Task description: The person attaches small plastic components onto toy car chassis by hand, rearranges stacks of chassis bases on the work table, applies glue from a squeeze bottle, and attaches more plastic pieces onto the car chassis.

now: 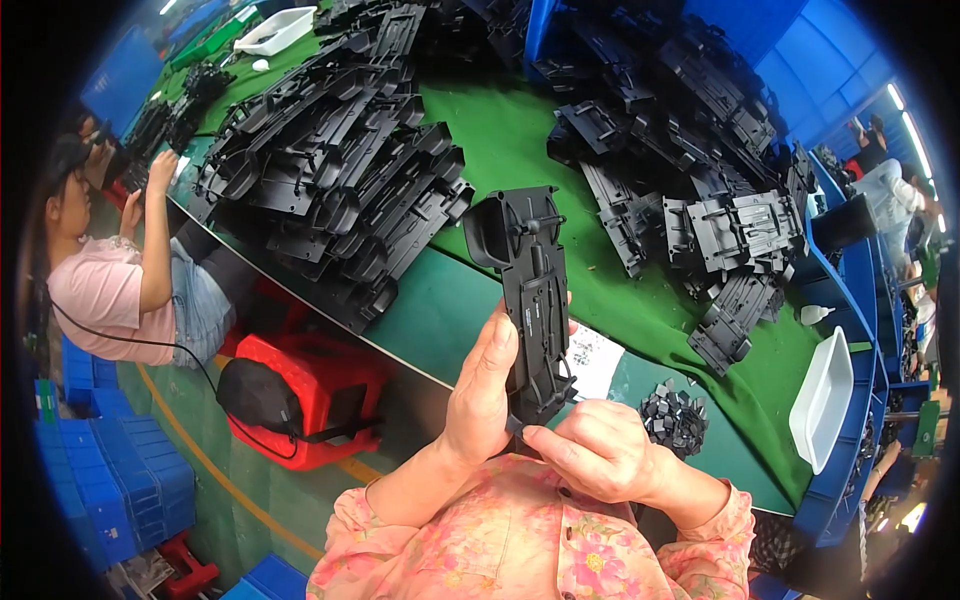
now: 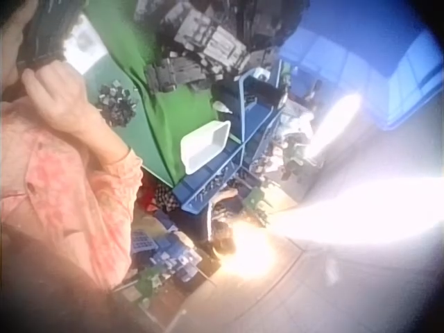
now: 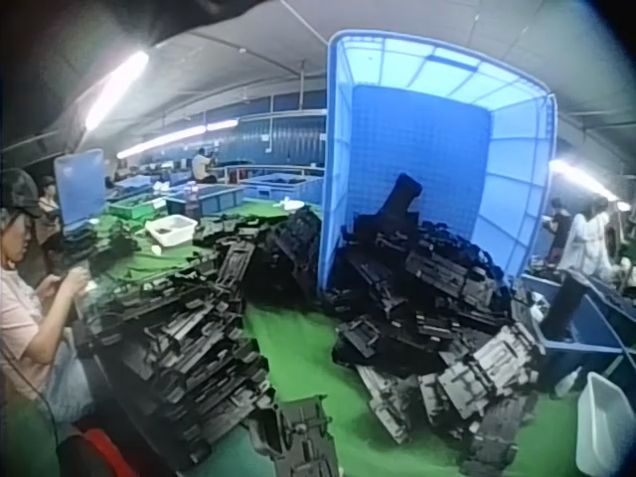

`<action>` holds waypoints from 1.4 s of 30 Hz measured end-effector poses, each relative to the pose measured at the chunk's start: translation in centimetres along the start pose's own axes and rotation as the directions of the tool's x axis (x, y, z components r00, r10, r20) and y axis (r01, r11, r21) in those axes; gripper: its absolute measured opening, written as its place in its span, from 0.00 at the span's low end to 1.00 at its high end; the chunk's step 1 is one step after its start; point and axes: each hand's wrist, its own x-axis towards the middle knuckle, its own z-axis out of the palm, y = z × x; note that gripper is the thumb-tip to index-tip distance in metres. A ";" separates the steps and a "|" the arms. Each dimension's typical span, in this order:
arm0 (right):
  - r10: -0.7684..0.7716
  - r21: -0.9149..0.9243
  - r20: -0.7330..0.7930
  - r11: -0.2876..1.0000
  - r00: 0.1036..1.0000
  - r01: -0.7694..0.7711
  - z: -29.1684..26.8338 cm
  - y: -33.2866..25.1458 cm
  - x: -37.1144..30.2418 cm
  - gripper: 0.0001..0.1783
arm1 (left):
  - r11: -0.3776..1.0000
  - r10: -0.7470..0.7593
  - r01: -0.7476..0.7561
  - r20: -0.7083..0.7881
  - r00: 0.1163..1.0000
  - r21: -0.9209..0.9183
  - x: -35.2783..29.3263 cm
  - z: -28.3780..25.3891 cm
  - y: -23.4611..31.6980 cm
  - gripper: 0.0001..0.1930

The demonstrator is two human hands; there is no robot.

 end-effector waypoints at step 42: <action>0.849 0.780 0.221 0.141 0.480 -0.609 -2.8 -5.1 -2.2 0.07 | 0.870 -0.297 0.334 0.157 0.942 -0.361 -5.3 -0.4 0.1 0.17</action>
